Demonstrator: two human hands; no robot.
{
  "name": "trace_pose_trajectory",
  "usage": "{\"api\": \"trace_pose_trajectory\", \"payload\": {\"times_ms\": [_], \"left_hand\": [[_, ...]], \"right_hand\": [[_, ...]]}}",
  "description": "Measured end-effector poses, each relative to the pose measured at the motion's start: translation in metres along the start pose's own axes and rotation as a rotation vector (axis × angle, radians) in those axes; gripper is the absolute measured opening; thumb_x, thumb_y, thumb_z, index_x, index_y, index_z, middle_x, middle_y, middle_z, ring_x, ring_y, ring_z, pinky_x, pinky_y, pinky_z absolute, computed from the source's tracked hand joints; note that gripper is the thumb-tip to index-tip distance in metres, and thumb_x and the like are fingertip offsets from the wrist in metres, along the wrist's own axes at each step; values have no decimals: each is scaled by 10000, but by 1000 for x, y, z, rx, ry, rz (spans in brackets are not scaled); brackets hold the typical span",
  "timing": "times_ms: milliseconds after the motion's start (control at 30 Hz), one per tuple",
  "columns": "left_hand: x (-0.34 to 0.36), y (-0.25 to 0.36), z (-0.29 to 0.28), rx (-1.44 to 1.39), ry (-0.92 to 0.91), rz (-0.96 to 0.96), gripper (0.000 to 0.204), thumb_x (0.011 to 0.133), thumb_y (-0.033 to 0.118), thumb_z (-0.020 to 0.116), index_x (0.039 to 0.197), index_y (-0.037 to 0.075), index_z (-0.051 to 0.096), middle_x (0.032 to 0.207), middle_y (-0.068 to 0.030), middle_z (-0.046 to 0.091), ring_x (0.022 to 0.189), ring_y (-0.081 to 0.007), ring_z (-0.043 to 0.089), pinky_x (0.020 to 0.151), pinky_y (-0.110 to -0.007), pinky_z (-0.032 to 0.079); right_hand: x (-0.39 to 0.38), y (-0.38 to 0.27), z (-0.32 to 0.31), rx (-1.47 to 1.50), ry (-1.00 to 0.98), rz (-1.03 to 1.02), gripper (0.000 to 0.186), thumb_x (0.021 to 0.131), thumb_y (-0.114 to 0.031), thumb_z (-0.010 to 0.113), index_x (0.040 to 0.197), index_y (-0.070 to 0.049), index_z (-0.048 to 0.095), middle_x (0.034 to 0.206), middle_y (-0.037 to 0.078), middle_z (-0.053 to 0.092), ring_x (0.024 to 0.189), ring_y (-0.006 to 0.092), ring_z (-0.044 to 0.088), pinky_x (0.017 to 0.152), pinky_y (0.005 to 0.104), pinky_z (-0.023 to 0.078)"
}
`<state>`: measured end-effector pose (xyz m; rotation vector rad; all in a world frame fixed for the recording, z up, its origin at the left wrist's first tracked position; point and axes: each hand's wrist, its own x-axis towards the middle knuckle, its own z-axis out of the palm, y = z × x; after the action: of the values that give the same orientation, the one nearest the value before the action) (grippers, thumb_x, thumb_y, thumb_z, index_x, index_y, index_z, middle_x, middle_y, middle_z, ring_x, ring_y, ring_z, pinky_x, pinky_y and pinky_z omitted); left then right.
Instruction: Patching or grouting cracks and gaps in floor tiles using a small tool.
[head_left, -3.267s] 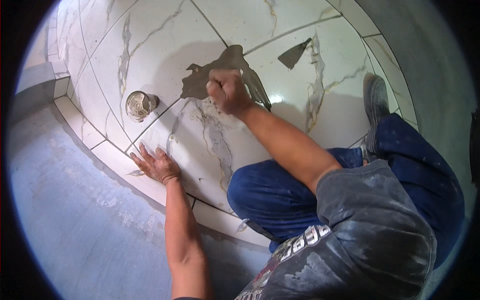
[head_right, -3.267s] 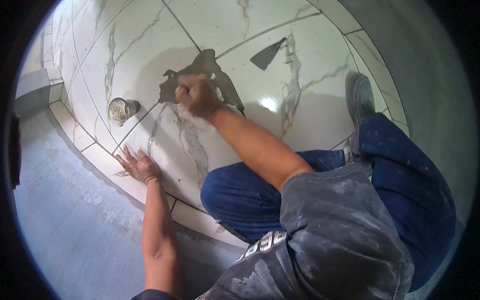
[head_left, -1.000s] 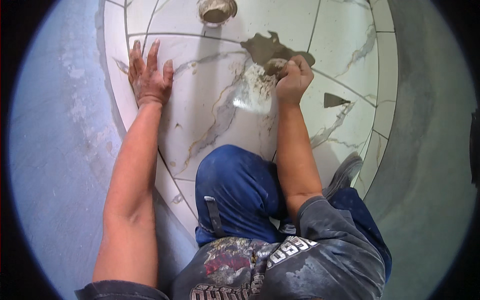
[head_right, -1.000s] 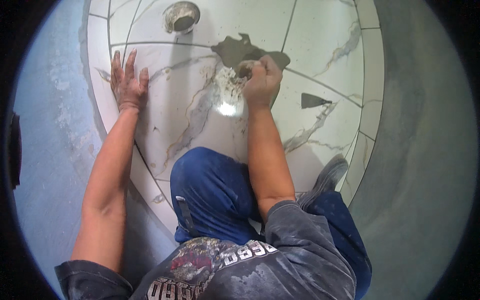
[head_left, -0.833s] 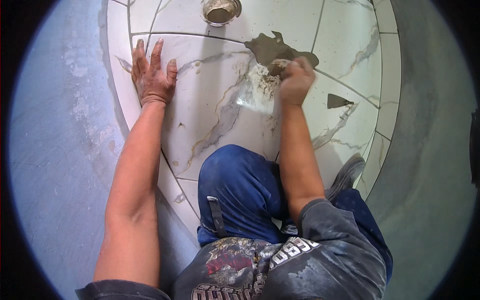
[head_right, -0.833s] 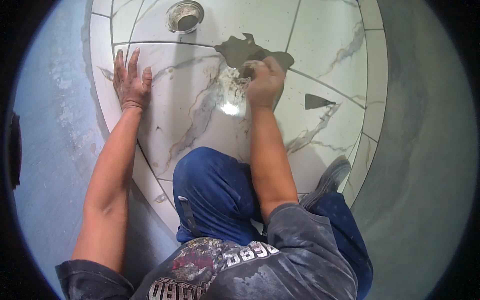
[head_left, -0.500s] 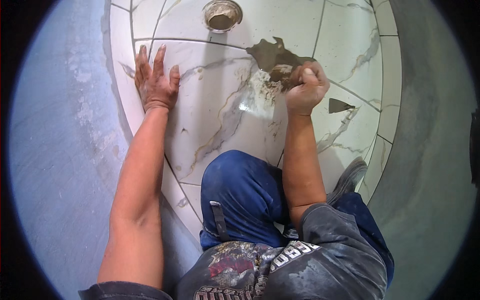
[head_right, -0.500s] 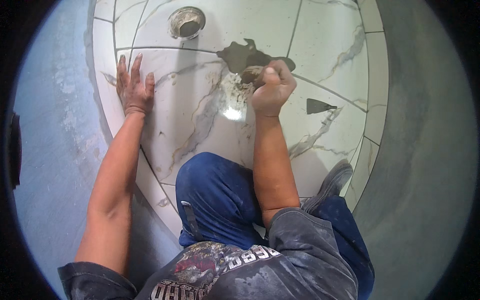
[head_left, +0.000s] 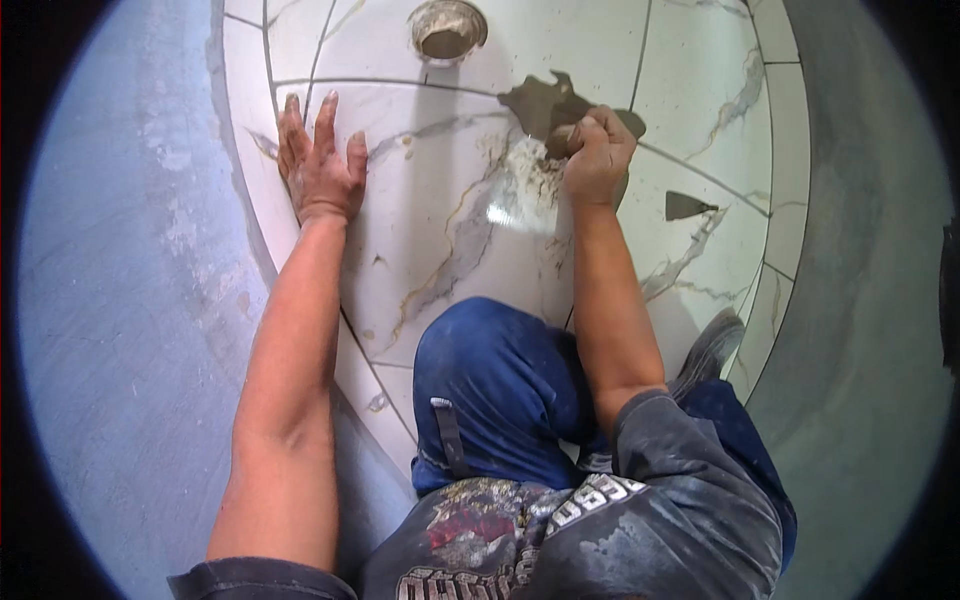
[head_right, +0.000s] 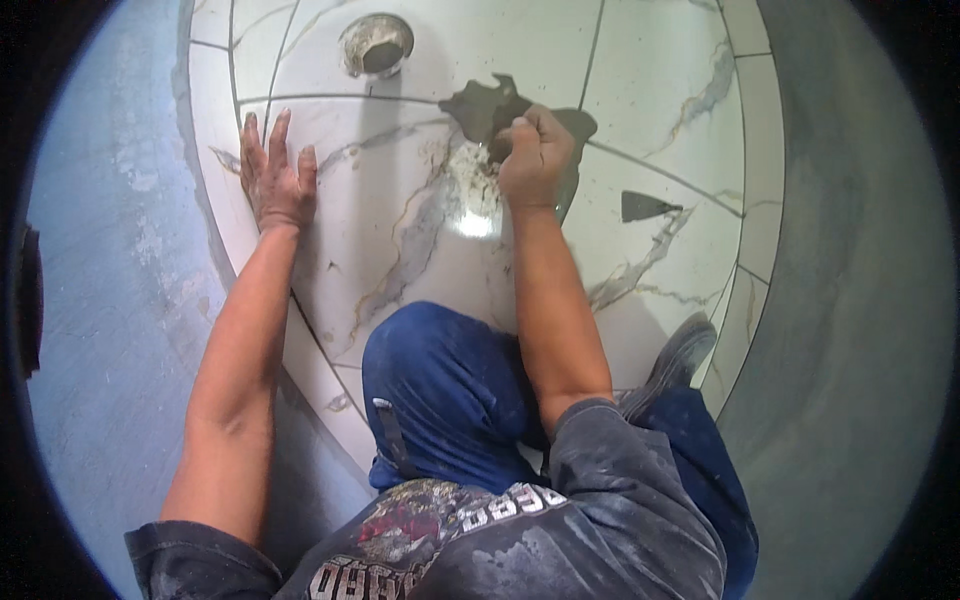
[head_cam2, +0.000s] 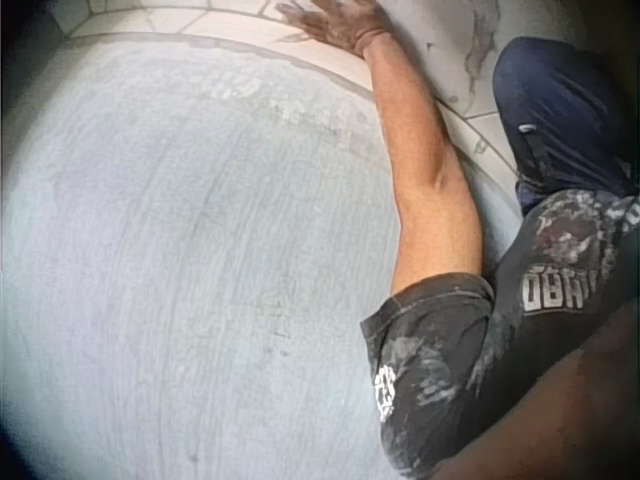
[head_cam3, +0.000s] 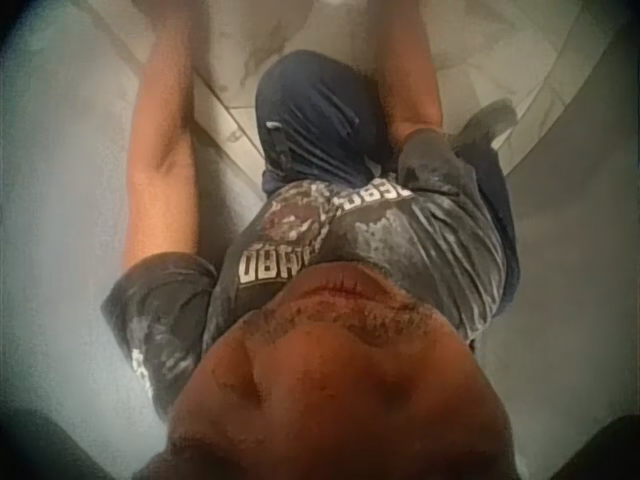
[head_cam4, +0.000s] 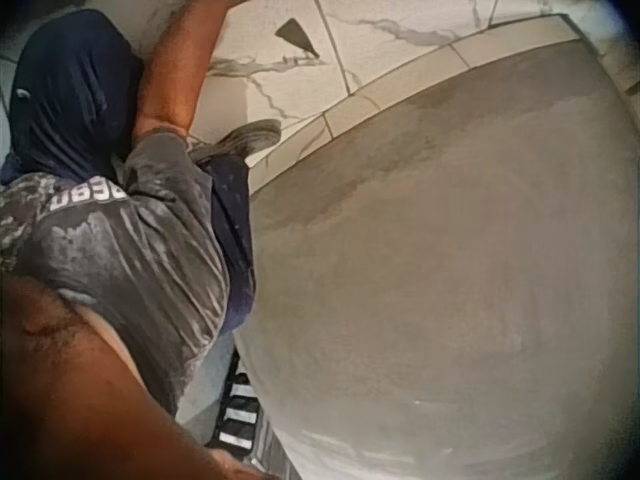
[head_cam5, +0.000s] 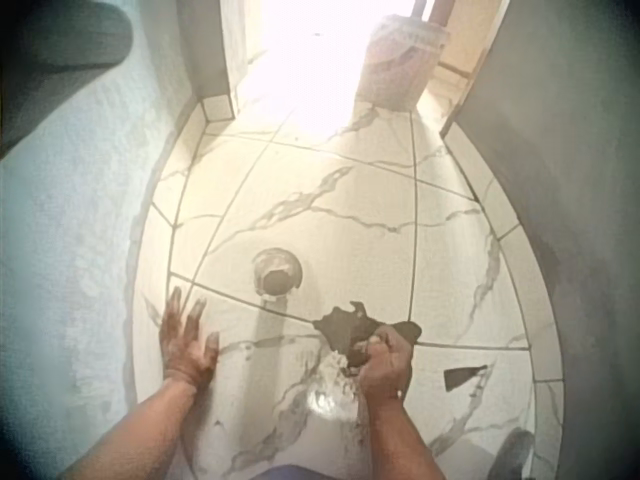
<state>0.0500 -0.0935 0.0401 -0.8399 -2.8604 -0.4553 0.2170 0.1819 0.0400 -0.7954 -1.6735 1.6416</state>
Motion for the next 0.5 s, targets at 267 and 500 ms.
{"api": "trace_pose_trajectory", "payload": {"times_ms": [267,500], "left_hand": [[0,-1,-4,-3,-3,-11,632,871,471,537,1463,300,397,1563,-160,234,1440,-405,208,1163,-538,200],[3,-3,-4,9,9,-4,631,868,447,549,1462,297,396,1557,-161,251,1436,-403,221,1161,-537,204]], "right_hand": [[-7,-39,15,97,32,0,196,826,-112,511,673,0,463,586,-14,422,594,82,450,518,251,359],[3,-30,3,240,-46,12,195,822,-102,514,673,14,466,610,-6,446,595,84,397,531,278,329]]}}
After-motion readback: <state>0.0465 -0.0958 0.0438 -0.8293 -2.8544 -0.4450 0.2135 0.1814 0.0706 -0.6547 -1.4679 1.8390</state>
